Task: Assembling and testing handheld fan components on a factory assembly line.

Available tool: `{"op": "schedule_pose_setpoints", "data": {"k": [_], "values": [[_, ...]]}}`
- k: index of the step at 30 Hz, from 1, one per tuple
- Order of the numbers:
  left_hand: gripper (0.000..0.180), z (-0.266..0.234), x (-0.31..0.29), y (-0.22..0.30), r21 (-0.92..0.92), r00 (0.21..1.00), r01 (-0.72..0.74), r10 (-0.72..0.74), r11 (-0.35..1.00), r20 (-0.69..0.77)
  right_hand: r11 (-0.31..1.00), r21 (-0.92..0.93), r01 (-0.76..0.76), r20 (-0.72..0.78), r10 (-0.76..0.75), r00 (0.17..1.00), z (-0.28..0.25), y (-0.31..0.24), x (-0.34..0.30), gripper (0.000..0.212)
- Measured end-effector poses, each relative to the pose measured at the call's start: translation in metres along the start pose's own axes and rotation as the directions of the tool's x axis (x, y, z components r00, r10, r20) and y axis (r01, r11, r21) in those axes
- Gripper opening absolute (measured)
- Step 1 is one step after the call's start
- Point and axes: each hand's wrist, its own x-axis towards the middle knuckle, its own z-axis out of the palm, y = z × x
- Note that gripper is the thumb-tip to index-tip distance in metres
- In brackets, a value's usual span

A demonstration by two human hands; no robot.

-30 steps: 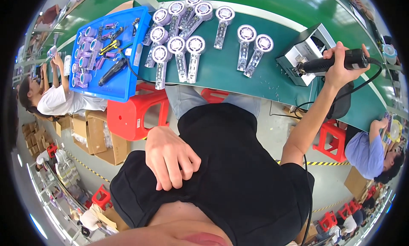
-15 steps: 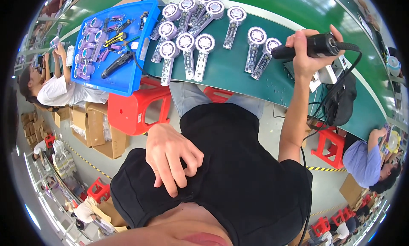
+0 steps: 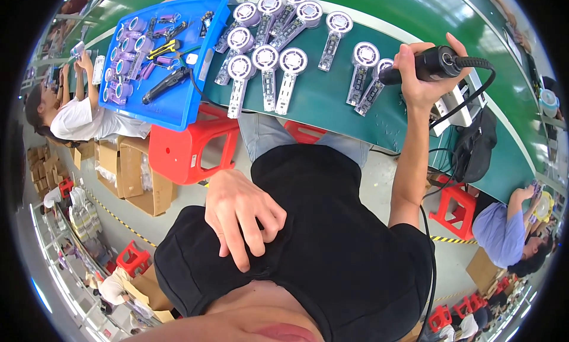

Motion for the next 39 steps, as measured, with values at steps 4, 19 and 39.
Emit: {"op": "schedule_pose_setpoints", "data": {"k": [4,19,39], "values": [[0.027,-0.001,-0.002,0.000,-0.013,1.000,0.009,-0.009,1.000,0.009,0.998,0.051,0.025,-0.036,-0.023,0.999,0.003,0.004,0.000,0.069],[0.023,-0.005,0.006,-0.009,0.007,1.000,0.023,-0.023,1.000,0.014,0.997,0.055,0.052,0.064,-0.055,0.996,0.005,0.017,-0.008,0.068],[0.016,0.008,0.025,-0.033,-0.092,1.000,0.010,-0.007,0.996,0.030,0.937,-0.342,0.078,-0.265,-0.176,0.948,-0.116,-0.053,0.010,0.061]]}}
